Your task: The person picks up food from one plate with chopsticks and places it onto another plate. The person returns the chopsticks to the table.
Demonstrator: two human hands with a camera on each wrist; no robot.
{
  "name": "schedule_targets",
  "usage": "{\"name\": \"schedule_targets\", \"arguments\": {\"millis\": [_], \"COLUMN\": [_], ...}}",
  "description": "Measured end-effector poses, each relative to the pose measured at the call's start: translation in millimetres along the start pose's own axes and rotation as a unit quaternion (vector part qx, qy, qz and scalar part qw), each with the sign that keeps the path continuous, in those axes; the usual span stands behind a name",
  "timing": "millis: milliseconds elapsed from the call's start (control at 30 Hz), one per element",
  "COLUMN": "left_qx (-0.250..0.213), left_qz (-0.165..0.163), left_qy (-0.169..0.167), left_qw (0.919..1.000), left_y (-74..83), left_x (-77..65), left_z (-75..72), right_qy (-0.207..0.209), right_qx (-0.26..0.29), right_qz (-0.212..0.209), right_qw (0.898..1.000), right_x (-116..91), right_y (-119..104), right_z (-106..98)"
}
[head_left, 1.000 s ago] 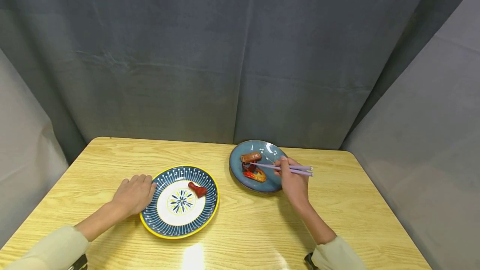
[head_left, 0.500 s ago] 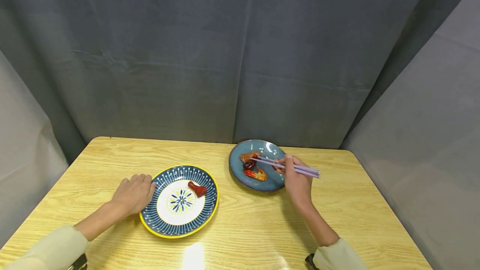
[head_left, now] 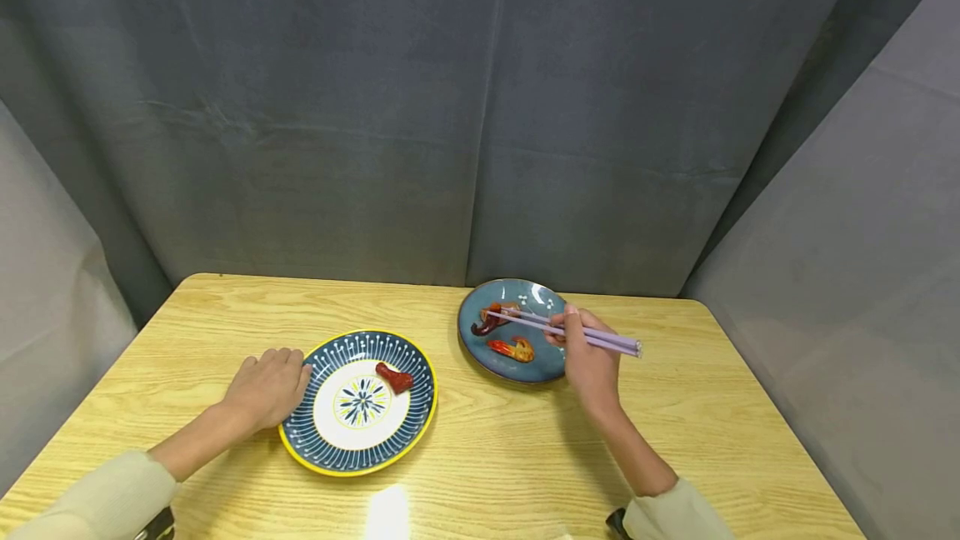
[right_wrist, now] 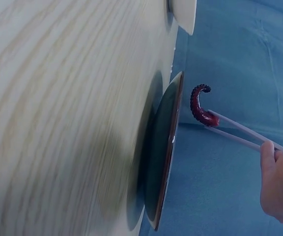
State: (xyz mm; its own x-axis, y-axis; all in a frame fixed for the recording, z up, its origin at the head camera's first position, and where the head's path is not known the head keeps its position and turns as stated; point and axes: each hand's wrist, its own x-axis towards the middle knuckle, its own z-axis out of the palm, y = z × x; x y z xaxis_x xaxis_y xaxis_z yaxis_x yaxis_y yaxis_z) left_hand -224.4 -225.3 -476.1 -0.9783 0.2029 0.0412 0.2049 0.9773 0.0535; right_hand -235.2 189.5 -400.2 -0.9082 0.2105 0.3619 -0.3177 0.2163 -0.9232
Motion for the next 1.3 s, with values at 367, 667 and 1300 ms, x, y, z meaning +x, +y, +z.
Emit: {"name": "schedule_targets", "arguments": {"millis": [367,667,1300], "left_qx": [0.0,-0.003,-0.005], "left_qz": [0.001,0.0,0.007], "left_qy": [0.001,0.001,0.01], "left_qw": [1.0,1.0,0.9999], "left_y": [0.4,-0.1,-0.5], "left_x": [0.2,-0.6,-0.1], "left_z": [-1.3,-0.8,-0.1], "right_qy": [-0.022,-0.057,-0.106], "right_qx": [0.013,0.004,0.026], "right_qz": [-0.034,-0.034,-0.054], "right_qw": [0.999,0.998,0.993], "right_x": [0,-9,-21], "right_y": [16,6,-2], "right_z": [10,18,27]}}
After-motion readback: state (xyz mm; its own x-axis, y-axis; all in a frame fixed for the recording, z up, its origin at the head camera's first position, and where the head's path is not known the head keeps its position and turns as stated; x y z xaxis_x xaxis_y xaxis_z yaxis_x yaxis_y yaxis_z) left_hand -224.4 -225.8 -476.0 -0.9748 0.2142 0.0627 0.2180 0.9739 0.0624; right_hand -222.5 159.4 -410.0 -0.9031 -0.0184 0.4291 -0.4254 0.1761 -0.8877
